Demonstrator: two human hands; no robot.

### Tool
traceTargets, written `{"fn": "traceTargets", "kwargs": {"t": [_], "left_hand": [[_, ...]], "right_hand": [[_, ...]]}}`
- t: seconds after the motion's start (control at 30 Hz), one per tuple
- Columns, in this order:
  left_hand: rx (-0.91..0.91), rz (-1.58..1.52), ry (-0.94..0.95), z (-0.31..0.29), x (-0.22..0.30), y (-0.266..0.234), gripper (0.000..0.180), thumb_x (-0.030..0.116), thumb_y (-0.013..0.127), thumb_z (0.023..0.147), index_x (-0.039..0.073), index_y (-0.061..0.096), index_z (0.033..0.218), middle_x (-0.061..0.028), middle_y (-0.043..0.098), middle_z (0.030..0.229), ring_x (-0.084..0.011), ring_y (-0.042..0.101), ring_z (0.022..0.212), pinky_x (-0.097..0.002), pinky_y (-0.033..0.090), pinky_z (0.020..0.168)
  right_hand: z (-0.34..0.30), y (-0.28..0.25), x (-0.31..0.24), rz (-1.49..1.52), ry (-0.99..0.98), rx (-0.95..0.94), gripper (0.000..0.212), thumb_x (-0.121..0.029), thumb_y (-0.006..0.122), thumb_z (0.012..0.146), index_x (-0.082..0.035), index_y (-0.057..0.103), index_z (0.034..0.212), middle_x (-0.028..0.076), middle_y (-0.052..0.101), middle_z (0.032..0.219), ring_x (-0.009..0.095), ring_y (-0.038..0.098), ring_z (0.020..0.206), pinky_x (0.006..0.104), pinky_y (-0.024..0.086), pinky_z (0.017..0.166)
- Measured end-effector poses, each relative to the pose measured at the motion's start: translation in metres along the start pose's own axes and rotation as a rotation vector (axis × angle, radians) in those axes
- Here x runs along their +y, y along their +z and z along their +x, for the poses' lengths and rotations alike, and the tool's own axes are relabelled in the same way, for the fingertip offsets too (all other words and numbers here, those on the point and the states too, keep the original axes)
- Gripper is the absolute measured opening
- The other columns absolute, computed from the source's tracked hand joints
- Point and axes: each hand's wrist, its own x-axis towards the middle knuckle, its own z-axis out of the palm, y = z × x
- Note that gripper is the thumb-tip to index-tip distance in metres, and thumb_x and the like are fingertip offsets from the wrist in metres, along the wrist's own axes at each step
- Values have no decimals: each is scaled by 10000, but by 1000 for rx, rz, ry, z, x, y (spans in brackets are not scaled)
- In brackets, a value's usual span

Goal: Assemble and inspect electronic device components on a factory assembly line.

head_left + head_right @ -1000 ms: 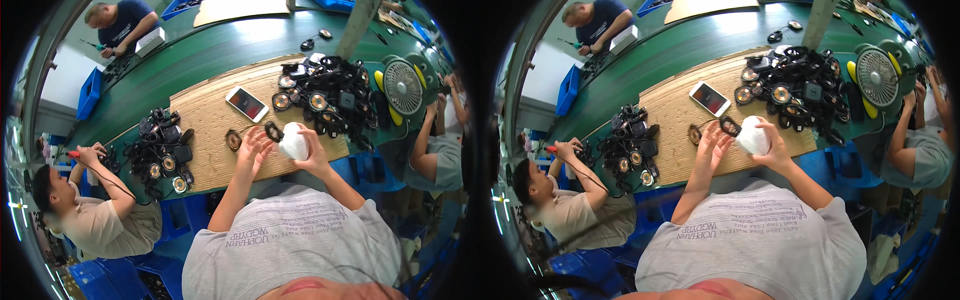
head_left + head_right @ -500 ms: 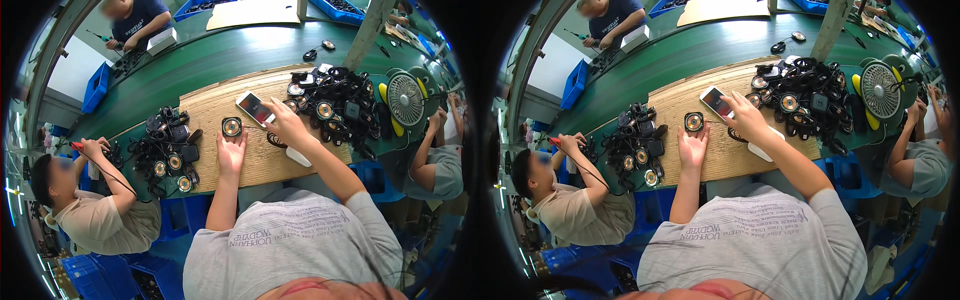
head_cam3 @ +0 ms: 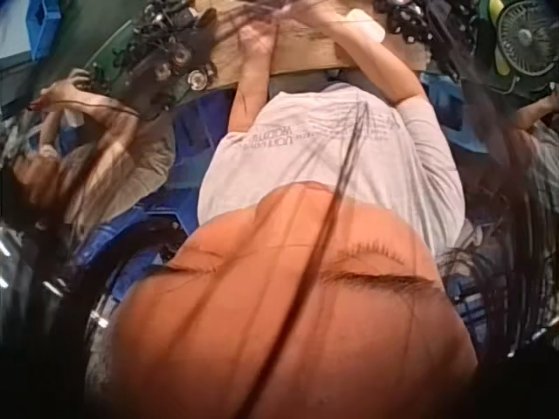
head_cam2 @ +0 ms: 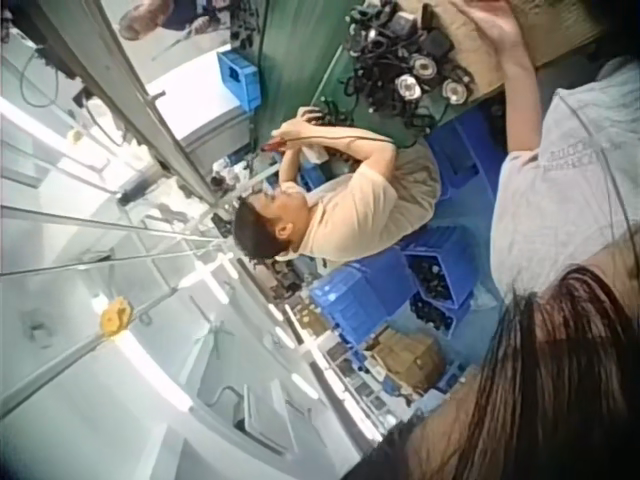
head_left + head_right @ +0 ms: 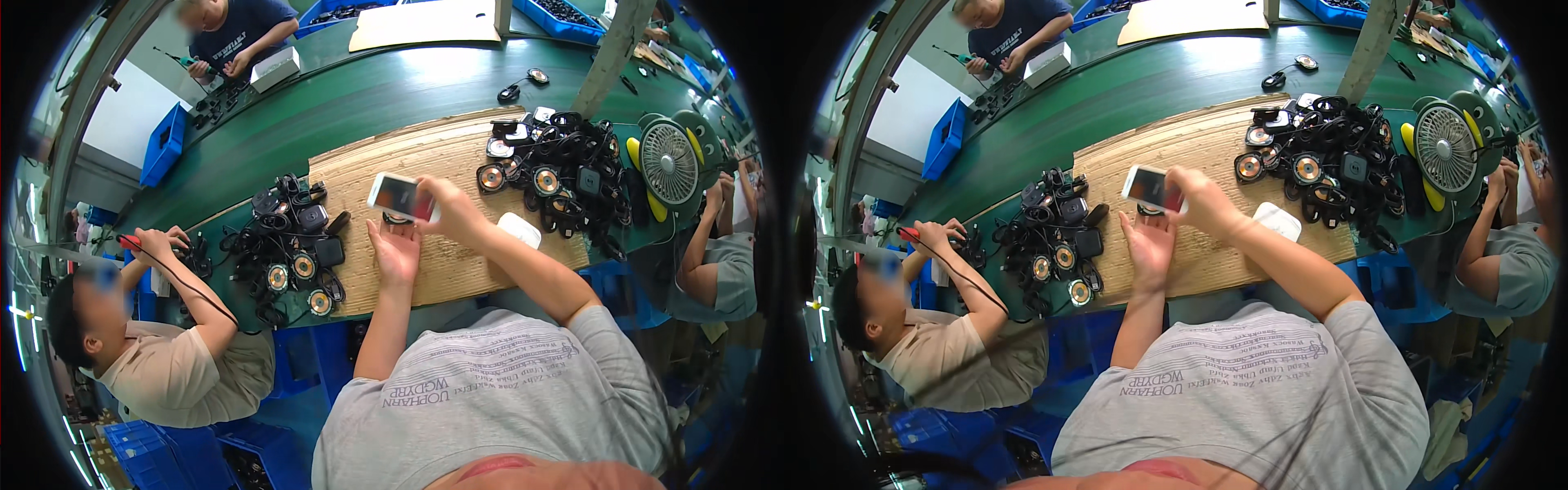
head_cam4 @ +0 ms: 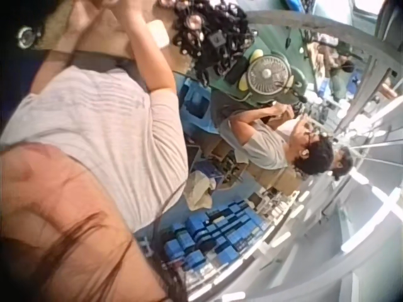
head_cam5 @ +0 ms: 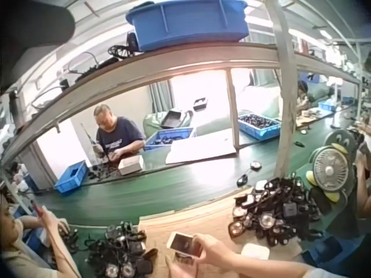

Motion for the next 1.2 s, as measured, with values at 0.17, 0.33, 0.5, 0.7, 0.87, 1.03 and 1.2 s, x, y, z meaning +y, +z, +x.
{"fn": "traceTargets", "kwargs": {"t": [0.17, 0.33, 0.5, 0.7, 0.87, 1.03, 1.2], "left_hand": [[-44, 52, 94, 0, -5, 2, 425, 315, 545, 995, 35, 472, 1307, -153, 589, 1232, -243, 607, 1109, -359, 511, 954], [1, 390, 259, -4, -8, 0, 315, 167, 553, 995, 41, 498, 1278, -106, 616, 1172, -180, 629, 1031, -269, 530, 881], [46, 396, 245, -6, -6, 6, 273, 82, 548, 986, 38, 521, 1254, -93, 633, 1144, -169, 645, 984, -243, 539, 828], [60, 394, 272, -3, -7, 2, 257, 89, 544, 989, 29, 538, 1239, -101, 642, 1135, -179, 653, 976, -240, 539, 803], [42, 385, 235, -3, -4, 0, 269, 93, 547, 987, 23, 540, 1246, -109, 639, 1154, -188, 655, 991, -243, 547, 807], [21, 404, 223, -4, -4, 2, 290, 105, 542, 989, 24, 527, 1267, -113, 633, 1175, -192, 657, 996, -249, 553, 816], [29, 406, 235, -3, -4, 4, 300, 113, 536, 992, 25, 518, 1278, -116, 627, 1189, -194, 658, 998, -249, 556, 813]], "right_hand": [[-7, 40, 26, -378, -390, 189, 563, -169, 757, 681, -97, 529, 1190, 86, 566, 1288, 260, 537, 1192, 356, 467, 980], [-12, 41, 22, -295, -366, 132, 720, -190, 751, 693, -109, 465, 1349, 83, 501, 1405, 261, 510, 1255, 360, 444, 1030], [-13, 39, 24, -229, -327, 101, 805, -187, 757, 700, -122, 415, 1426, 81, 487, 1426, 272, 520, 1241, 372, 449, 1025], [-13, 43, 30, -228, -307, 90, 812, -175, 763, 698, -124, 418, 1431, 84, 494, 1420, 275, 531, 1226, 376, 459, 1015], [-14, 35, 22, -251, -322, 126, 831, -184, 750, 683, -126, 406, 1437, 75, 480, 1435, 265, 538, 1213, 360, 460, 1009], [-16, 39, 28, -216, -315, 146, 791, -163, 750, 700, -139, 429, 1423, 63, 493, 1423, 254, 550, 1192, 360, 469, 999], [-13, 42, 33, -227, -344, 158, 776, -192, 743, 702, -126, 434, 1410, 53, 496, 1416, 249, 560, 1149, 346, 476, 975]]}}
